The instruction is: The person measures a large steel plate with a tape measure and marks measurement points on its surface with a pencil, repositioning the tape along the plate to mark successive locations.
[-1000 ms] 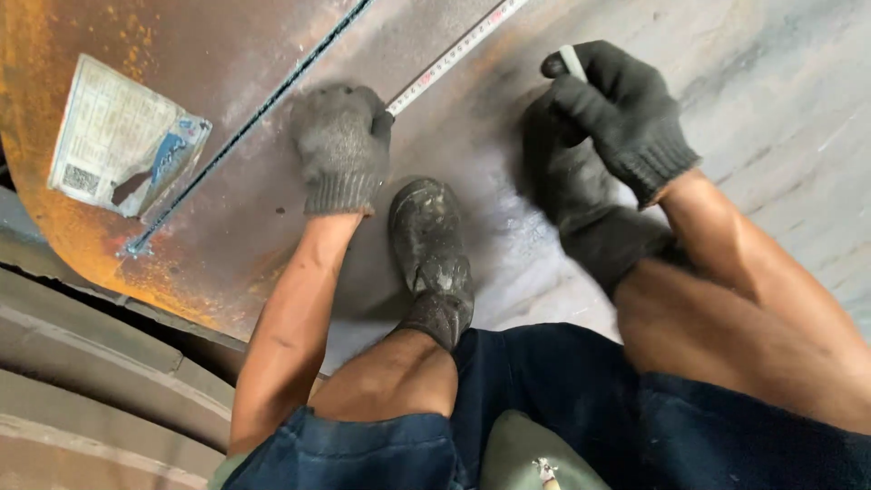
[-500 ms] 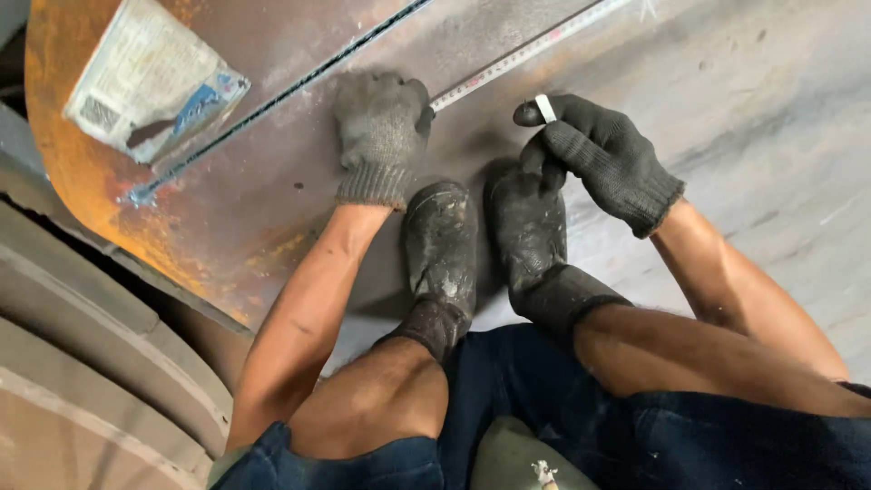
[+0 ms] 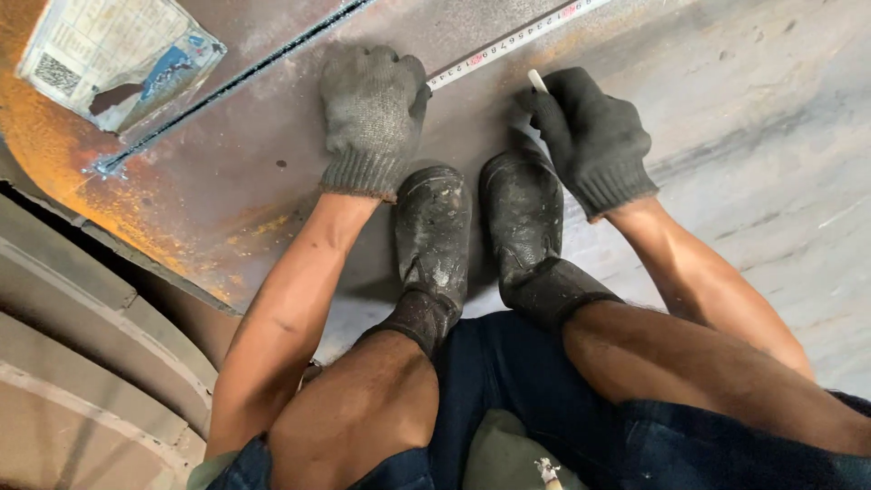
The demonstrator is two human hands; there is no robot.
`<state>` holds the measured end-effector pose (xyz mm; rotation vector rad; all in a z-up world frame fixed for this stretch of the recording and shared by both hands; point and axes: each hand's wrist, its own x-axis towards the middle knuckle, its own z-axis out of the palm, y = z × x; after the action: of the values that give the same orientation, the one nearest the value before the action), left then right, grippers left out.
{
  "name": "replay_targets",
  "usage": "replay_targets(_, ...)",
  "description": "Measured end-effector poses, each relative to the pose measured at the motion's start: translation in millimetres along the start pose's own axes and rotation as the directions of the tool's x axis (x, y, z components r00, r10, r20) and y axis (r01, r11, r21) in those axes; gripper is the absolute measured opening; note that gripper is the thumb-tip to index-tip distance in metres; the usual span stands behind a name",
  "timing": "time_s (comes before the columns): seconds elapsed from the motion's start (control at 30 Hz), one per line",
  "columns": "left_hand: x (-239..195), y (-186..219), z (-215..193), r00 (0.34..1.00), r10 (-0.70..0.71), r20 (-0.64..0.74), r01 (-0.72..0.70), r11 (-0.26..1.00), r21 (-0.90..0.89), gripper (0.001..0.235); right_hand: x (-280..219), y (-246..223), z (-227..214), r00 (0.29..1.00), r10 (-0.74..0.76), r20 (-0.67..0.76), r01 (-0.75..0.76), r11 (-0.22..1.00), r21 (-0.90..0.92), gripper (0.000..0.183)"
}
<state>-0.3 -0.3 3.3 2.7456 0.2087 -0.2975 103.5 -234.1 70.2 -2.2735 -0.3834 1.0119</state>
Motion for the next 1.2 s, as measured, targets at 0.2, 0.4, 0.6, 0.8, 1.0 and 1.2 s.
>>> replay_targets(0.2, -0.2, -1.2, 1.1, 1.0, -0.004, 0.01, 0.003, 1.0, 0.016, 0.017, 10.3, 5.2, 14.4, 0.959, -0.266, -0.099, 0.216, 0.91, -0.354, 0.02)
replay_targets(0.4, -0.6, -1.9, 2.6, 1.0, -0.001, 0.01, 0.0, 1.0, 0.014, 0.017, 18.9, 3.6, 23.3, 0.973, -0.214, -0.089, 0.168, 0.916, -0.365, 0.024)
replay_targets(0.6, -1.3, -4.1, 7.4, 1.0, 0.003, -0.004, -0.003, 1.0, 0.019, 0.018, 24.4, 8.8, 30.9, 0.989, -0.122, -0.079, 0.086, 0.932, -0.353, 0.028)
replay_targets(0.8, -2.9, -4.2, 3.6, 0.996, 0.046, -0.071, -0.045, 0.999, 0.018, 0.017, 28.3, 5.0, 32.9, 0.987, -0.142, -0.075, 0.098, 0.902, -0.42, 0.029)
replay_targets(1.0, -3.3, -2.9, 2.2, 0.996, 0.046, -0.075, -0.045, 0.999, 0.019, 0.017, 30.4, 8.6, 33.3, 0.989, -0.134, -0.055, 0.101, 0.911, -0.4, 0.032)
replay_targets(1.2, -2.9, -4.4, 9.8, 1.0, 0.014, -0.011, -0.014, 1.0, 0.017, 0.016, 30.4, 11.7, 34.8, 0.977, -0.198, -0.081, 0.148, 0.9, -0.41, 0.029)
